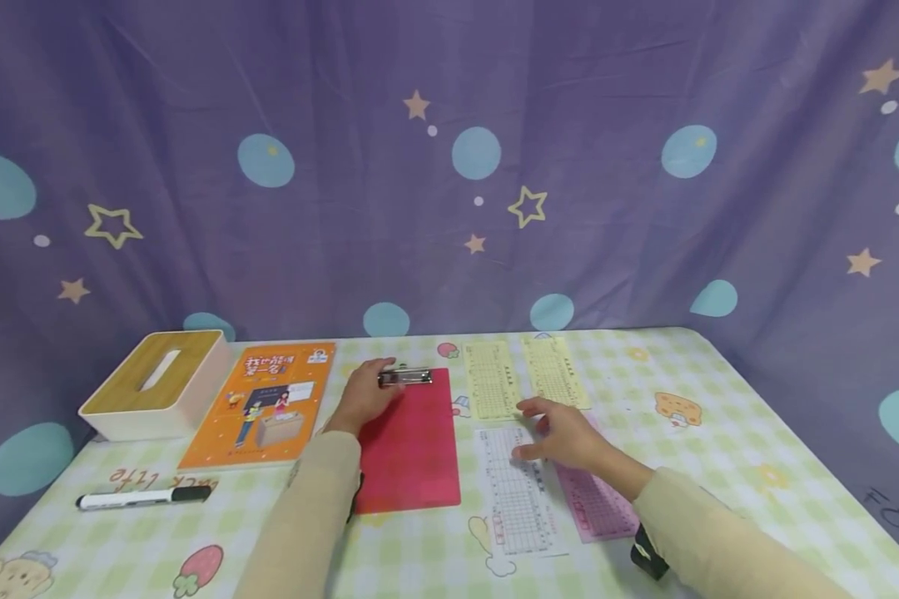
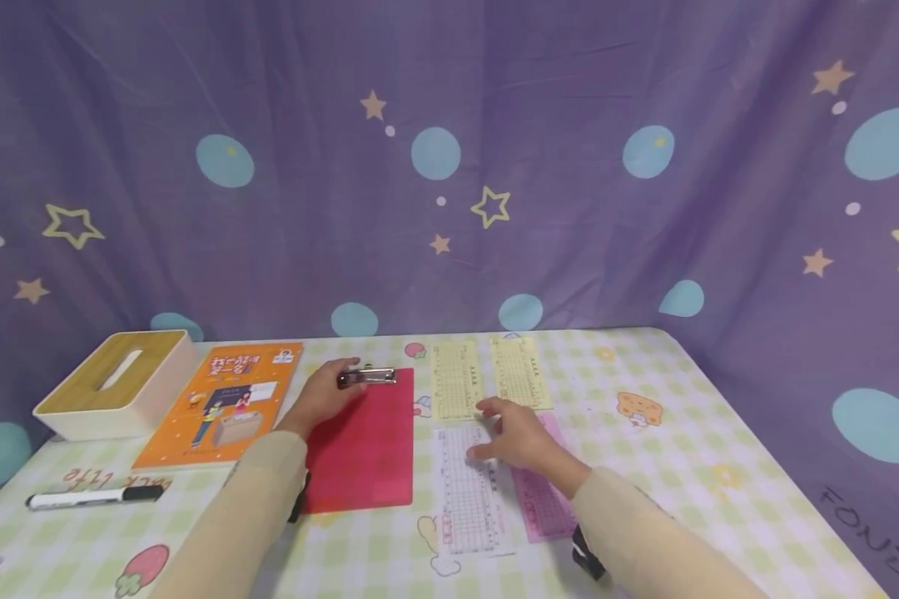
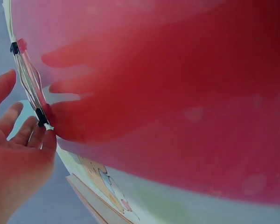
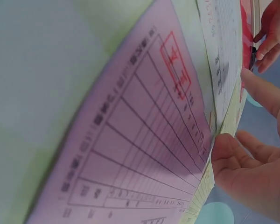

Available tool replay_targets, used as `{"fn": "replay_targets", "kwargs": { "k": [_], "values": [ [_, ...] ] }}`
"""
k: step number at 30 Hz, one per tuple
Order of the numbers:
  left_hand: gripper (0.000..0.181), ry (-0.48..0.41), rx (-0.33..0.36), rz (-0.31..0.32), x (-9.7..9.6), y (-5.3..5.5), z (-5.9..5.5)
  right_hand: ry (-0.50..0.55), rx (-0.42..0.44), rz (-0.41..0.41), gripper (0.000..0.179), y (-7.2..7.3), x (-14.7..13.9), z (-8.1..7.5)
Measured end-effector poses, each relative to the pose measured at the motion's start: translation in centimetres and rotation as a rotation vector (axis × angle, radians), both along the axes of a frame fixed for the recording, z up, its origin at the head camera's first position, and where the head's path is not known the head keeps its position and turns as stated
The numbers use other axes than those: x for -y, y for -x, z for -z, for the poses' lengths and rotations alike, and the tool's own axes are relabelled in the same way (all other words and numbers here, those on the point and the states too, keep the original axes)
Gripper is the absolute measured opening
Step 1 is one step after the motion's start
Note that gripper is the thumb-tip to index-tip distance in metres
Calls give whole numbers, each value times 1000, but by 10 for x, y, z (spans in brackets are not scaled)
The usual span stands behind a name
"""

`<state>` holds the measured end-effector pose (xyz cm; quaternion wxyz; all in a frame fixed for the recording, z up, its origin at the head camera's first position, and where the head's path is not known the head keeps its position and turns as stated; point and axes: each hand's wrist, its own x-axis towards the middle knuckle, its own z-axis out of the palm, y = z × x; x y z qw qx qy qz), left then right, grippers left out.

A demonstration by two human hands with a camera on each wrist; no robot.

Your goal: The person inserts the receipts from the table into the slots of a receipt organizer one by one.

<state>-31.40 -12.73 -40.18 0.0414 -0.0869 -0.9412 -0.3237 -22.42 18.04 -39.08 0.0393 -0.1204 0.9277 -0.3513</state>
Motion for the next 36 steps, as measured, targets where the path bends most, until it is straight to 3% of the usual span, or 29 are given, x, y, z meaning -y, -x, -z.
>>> {"fn": "replay_targets", "kwargs": {
  "k": [5, 17, 30, 36],
  "values": [
    [50, 68, 39, -10, 2, -2, 0, -36, 21, 33, 73, -2, 6, 1],
    [47, 75, 99, -18, 3, -11, -4, -100, -17, -13, 74, -3, 11, -1],
    [44, 129, 114, -40, 7, -20, -3, -134, -13, -4, 72, -4, 11, -1],
    [42, 122, 102, -4, 8, -26, -5, -142, -16, -14, 72, -4, 11, -1]
  ]
}}
